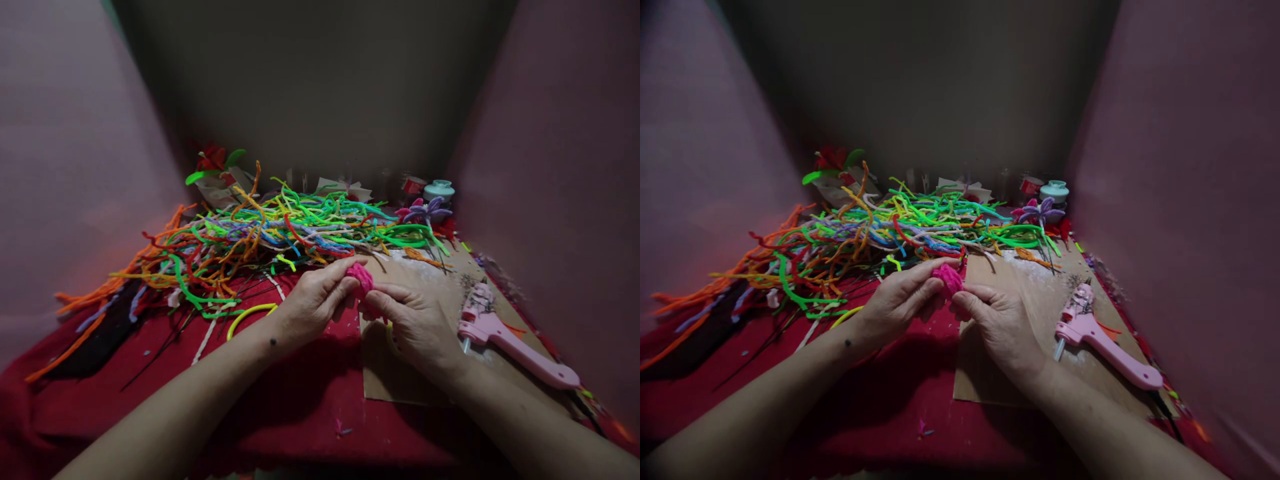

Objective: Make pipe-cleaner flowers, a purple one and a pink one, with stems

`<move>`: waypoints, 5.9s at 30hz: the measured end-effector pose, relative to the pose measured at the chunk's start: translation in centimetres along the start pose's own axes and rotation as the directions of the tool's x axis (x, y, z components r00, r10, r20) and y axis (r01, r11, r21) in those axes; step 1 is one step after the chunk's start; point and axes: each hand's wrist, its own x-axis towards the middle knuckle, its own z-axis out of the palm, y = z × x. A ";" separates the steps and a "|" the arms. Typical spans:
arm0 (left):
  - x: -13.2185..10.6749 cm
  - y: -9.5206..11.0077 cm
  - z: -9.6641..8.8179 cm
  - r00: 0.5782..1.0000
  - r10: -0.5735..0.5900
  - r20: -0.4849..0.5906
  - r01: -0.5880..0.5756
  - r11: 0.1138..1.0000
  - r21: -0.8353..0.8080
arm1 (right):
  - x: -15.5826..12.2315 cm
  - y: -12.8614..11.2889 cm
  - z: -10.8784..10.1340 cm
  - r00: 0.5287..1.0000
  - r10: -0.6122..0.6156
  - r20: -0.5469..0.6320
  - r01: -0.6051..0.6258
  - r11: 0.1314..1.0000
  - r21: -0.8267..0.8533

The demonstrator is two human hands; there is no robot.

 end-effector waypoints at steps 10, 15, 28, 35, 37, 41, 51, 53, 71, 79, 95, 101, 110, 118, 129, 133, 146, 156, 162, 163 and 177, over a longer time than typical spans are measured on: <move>0.1 0.6 0.2 0.997 -0.074 -0.018 0.072 0.995 -0.070 | 0.0 -0.2 -0.2 0.994 -0.028 0.110 0.037 0.996 -0.083; -0.2 0.6 0.1 0.998 -0.011 -0.060 0.014 0.998 0.055 | -0.1 -0.1 -0.9 0.965 -0.082 0.248 0.134 0.970 -0.202; -1.2 1.5 -0.7 0.981 0.193 -0.022 -0.187 0.969 0.162 | -0.1 0.9 -1.6 0.912 -0.143 0.385 0.226 0.957 -0.180; -1.4 1.7 -1.0 0.984 0.176 0.009 -0.176 0.983 0.049 | -0.5 0.2 -1.3 0.862 -0.341 0.375 0.456 0.846 -0.276; -1.4 2.1 -1.1 0.988 0.155 0.022 -0.155 0.988 -0.008 | -0.7 0.1 -1.2 0.833 -0.388 0.395 0.518 0.798 -0.309; -1.6 2.7 -1.3 0.982 0.182 0.049 -0.183 0.983 0.022 | -0.8 0.2 -1.2 0.809 -0.407 0.424 0.559 0.756 -0.340; -1.6 1.9 0.3 0.962 0.216 -0.166 -0.204 0.975 0.088 | -0.7 0.6 -1.4 0.898 -0.254 0.359 0.343 0.915 -0.211; -1.6 1.9 0.5 0.966 0.185 -0.181 -0.186 0.982 0.014 | -0.5 0.7 -1.4 0.917 -0.154 0.367 0.209 0.971 -0.115; -1.5 2.4 0.3 0.996 -0.004 -0.094 -0.025 0.951 -0.308 | 0.0 1.0 -1.3 0.880 0.016 0.475 -0.154 0.955 0.252; -1.0 2.3 -0.1 0.996 -0.087 -0.020 0.063 0.847 -0.528 | 0.4 1.3 -1.4 0.847 0.001 0.532 -0.162 0.953 0.256; -1.0 3.2 -0.9 0.999 0.049 -0.002 -0.049 0.973 -0.227 | 0.5 1.5 -1.1 0.859 0.050 0.509 -0.232 0.925 0.302; -1.0 3.1 -1.7 0.982 0.184 -0.046 -0.177 0.977 0.114 | 0.4 1.0 -1.0 0.833 0.087 0.547 -0.294 0.906 0.303; -0.8 2.2 -1.6 0.996 -0.062 0.058 0.072 0.979 -0.192 | 0.2 0.6 -1.3 0.799 0.209 0.563 -0.369 0.911 0.186; -0.6 2.4 -0.9 0.991 -0.133 -0.027 0.121 0.958 -0.260 | -0.1 0.4 -1.3 0.882 0.159 0.444 -0.104 0.984 -0.144; -0.6 2.5 -0.8 0.993 -0.102 -0.067 0.088 0.978 -0.188 | 0.0 1.0 -1.1 0.865 0.192 0.463 -0.261 0.961 0.088; -0.5 2.4 -1.0 0.992 -0.111 -0.058 0.096 0.970 -0.224 | 0.0 0.5 -1.0 0.849 0.222 0.480 -0.392 0.873 0.290; -0.5 2.9 -0.5 0.989 -0.135 -0.059 0.110 0.944 -0.311 | 0.8 1.2 -1.4 0.807 0.280 0.520 -0.506 0.782 0.364; -0.7 3.3 -0.8 0.997 -0.070 -0.039 0.054 0.948 -0.314 | 0.8 0.8 -1.1 0.836 0.220 0.502 -0.415 0.853 0.316; -1.2 3.5 -1.1 0.989 0.139 -0.041 -0.142 0.988 -0.059 | 0.4 0.8 -1.2 0.874 0.136 0.467 -0.282 0.924 0.259; -1.3 3.6 -1.1 0.981 0.189 -0.033 -0.190 0.982 -0.013 | 0.3 0.8 -1.2 0.879 0.114 0.462 -0.251 0.936 0.247; -1.5 3.5 -0.8 0.974 0.207 -0.097 -0.220 0.964 -0.150 | 0.5 0.6 -1.6 0.831 -0.011 0.555 -0.240 0.894 0.378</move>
